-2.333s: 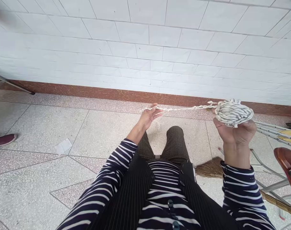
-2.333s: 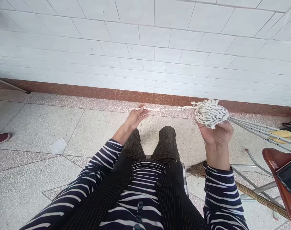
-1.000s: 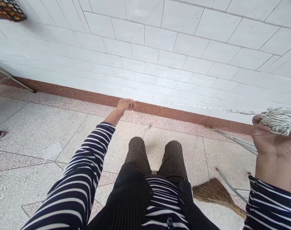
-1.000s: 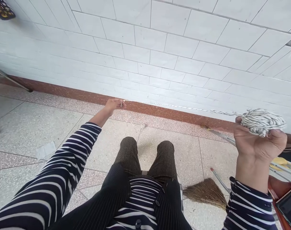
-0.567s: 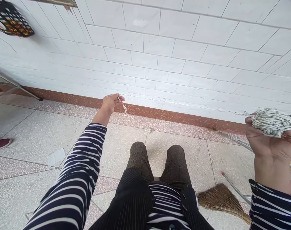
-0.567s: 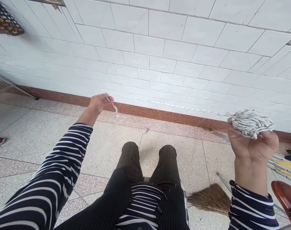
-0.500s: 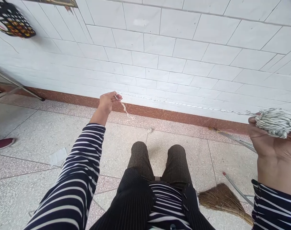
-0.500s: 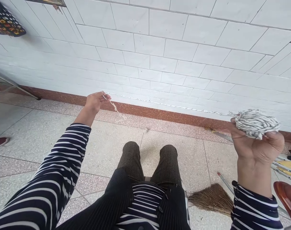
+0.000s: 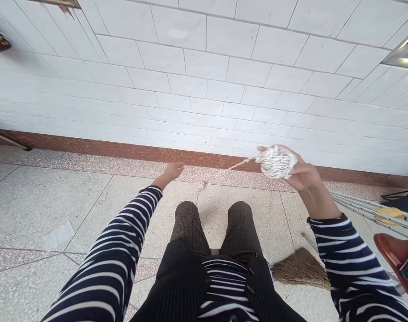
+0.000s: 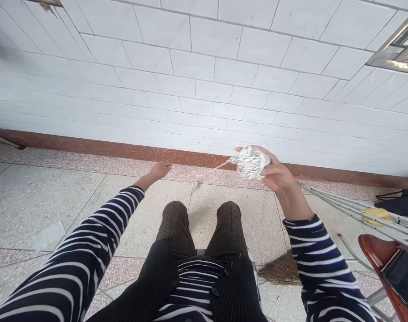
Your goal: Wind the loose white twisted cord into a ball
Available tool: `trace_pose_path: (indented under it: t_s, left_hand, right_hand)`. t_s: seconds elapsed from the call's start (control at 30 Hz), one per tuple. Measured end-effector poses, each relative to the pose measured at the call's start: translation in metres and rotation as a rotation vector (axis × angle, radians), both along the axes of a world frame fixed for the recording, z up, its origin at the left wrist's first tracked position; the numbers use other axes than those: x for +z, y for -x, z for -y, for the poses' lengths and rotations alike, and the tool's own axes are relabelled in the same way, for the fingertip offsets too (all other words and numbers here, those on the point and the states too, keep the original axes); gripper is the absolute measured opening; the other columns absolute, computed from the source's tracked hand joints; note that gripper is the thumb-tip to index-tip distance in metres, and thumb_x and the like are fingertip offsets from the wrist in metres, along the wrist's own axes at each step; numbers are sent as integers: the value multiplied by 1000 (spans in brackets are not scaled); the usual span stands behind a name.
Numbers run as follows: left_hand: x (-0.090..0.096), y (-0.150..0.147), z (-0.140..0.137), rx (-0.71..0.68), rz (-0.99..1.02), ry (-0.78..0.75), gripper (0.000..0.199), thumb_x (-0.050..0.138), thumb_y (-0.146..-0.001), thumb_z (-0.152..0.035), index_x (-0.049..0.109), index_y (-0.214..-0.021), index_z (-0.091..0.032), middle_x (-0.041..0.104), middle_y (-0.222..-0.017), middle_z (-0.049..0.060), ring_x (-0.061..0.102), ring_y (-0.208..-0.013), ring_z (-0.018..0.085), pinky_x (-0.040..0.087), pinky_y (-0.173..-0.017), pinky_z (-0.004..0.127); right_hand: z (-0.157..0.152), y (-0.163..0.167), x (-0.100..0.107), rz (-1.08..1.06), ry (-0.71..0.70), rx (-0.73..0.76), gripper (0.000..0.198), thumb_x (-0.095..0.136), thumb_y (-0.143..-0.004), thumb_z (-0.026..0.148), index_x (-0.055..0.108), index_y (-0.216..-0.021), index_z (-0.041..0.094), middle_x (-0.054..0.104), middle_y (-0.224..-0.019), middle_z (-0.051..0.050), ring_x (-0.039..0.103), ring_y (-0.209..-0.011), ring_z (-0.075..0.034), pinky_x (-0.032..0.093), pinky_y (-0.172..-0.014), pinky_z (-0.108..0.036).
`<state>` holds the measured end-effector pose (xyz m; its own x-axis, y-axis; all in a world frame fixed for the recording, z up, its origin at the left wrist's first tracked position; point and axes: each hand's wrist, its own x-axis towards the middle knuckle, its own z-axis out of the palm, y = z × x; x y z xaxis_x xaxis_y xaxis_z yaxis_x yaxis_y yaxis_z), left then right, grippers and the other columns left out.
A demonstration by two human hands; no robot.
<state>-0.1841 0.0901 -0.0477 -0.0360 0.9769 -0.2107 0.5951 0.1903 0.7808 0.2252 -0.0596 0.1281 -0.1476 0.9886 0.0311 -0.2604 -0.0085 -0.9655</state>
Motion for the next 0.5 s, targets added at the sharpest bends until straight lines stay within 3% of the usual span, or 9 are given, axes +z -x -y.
trace_pose_path:
  t_s: [0.07,0.17,0.23,0.37,0.5]
  left_hand:
    - [6,-38,6,-92,69,-5,4,76,-72,-19,75,-76,-21,79,-95,8,70,-100,26,50,-94,33]
    - [22,-94,28,-369,372,-24,31,76,-82,-32,77,-112,-24,75,-123,8,67,-115,26,49,-104,39]
    - [35,-123,47,-515,569,-31,45,83,-78,-38,75,-120,-24,72,-129,10,65,-120,27,49,-106,41]
    - [51,-150,77,-689,796,63,44,83,-78,-50,77,-108,-18,76,-116,13,68,-114,27,46,-108,42]
    - [51,-142,86,-630,940,204,47,83,-77,-55,77,-101,-15,78,-93,12,73,-95,24,50,-100,40]
  right_hand:
    - [-11,19,1,17,9,111,50,75,-60,21,71,-109,30,72,-127,-4,59,-135,-31,54,-108,-54]
    - [-24,40,-3,7,32,172,55,73,-57,16,72,-110,26,73,-126,-4,59,-135,-33,52,-110,-53]
    - [-28,45,-8,-29,63,185,57,71,-53,14,73,-109,25,75,-123,-5,60,-133,-34,51,-111,-54]
    - [-26,38,-17,-79,108,170,62,71,-50,13,73,-111,24,77,-116,-7,64,-128,-36,50,-112,-57]
    - [-15,19,-19,-138,78,42,63,70,-51,14,71,-113,24,76,-121,-8,62,-132,-36,50,-113,-59]
